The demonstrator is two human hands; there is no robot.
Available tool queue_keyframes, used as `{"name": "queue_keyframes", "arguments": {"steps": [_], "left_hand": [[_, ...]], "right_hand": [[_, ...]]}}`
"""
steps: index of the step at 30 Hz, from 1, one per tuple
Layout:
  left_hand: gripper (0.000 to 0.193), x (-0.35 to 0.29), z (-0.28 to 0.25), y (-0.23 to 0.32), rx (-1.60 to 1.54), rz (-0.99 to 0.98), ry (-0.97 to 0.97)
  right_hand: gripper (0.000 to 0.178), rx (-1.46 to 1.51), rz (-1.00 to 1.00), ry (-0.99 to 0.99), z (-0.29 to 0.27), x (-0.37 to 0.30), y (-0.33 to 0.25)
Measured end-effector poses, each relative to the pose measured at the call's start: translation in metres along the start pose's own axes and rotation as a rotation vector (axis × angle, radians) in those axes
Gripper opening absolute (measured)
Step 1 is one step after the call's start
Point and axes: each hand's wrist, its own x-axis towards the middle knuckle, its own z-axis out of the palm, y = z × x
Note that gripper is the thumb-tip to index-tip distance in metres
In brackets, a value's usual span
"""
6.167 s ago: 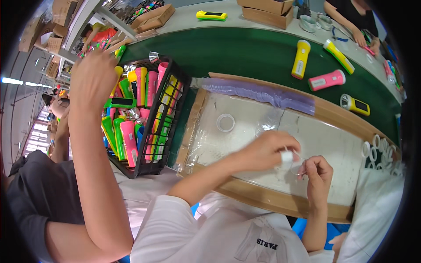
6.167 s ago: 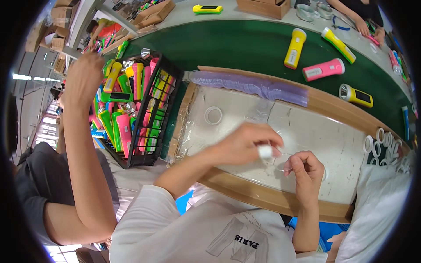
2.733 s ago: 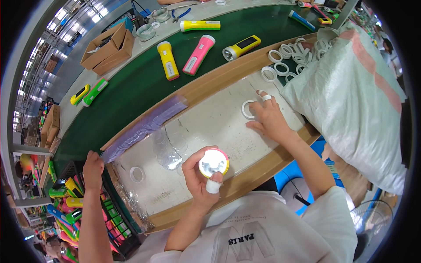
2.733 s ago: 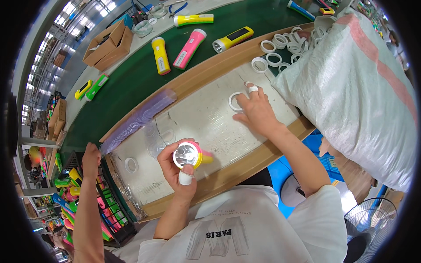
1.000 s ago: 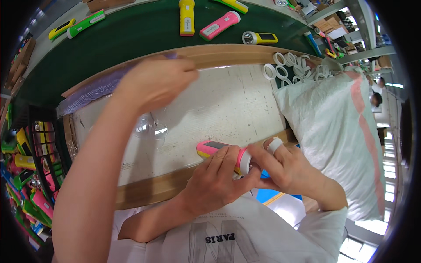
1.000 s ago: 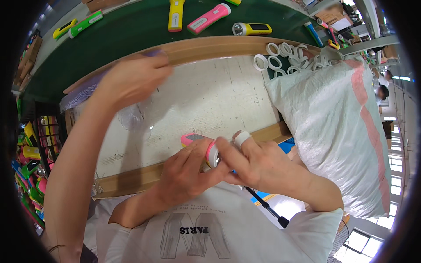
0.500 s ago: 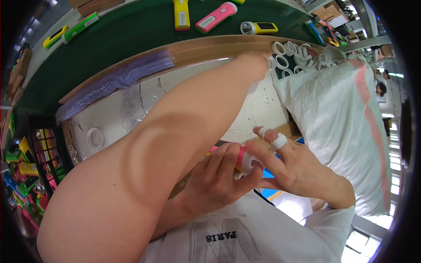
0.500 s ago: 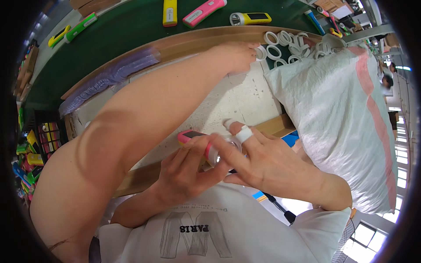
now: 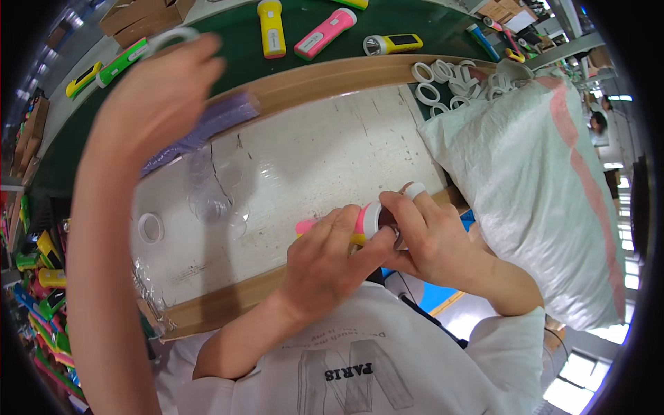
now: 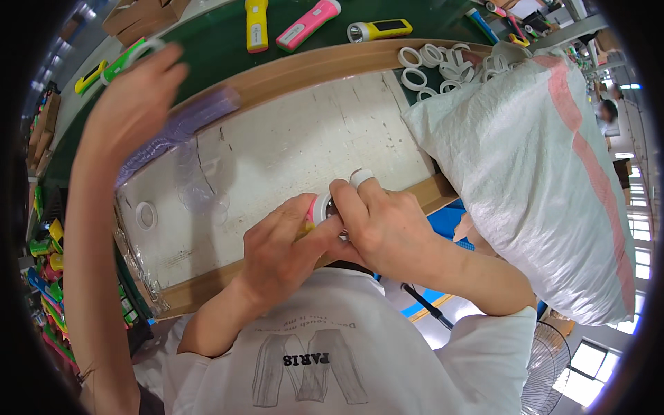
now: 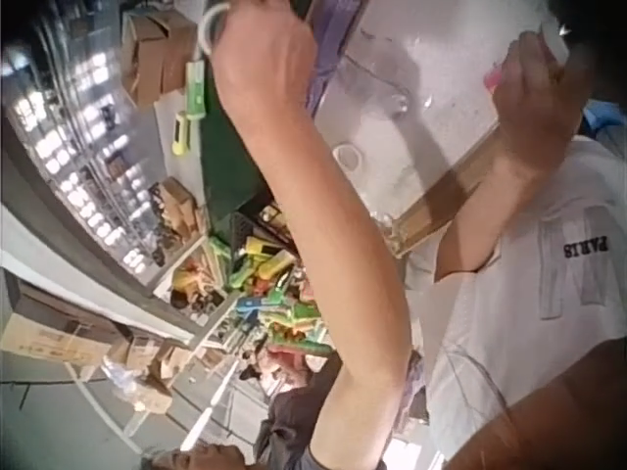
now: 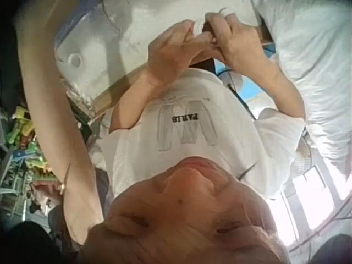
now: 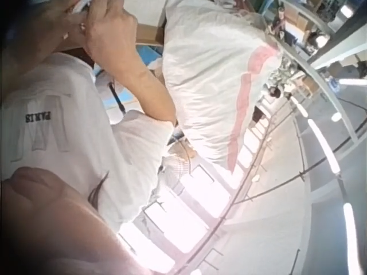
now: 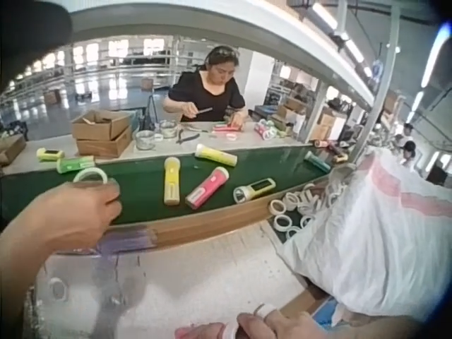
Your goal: Assembling small plastic flashlights by inserting internal components and securing the lens cap ring.
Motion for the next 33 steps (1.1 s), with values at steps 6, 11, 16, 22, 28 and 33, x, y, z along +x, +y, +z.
{"name": "queue_keyframes", "arguments": {"steps": [6, 11, 16, 22, 28, 33], "left_hand": [[0.057, 0.006, -0.004, -0.02, -0.458, -0.33, -0.122], [0.041, 0.008, -0.011, -0.042, -1.234, -0.864, -0.543], [0.053, 0.014, -0.012, -0.027, -0.334, -0.556, -0.504], [0.048, 0.011, 0.002, -0.048, -0.244, -0.52, -0.466], [0.044, 0.031, -0.007, -0.052, -0.805, -0.774, -0.482], [0.051, 0.027, 0.0, -0.061, -1.502, -0.966, -0.526]], "right_hand": [[0.044, 0.115, 0.15, 0.032, -0.003, 0.017, 0.014], [0.036, 0.383, -0.124, 0.159, 0.012, 0.038, 0.034], [0.016, 0.264, -0.086, 0.083, 0.041, 0.04, 0.027], [0.02, 0.33, 0.243, 0.105, 0.067, 0.054, 0.046], [0.052, 1.286, 0.445, -0.118, 0.037, 0.047, 0.065], [0.054, 1.336, 0.35, 0.035, 0.045, 0.044, 0.063]]}}
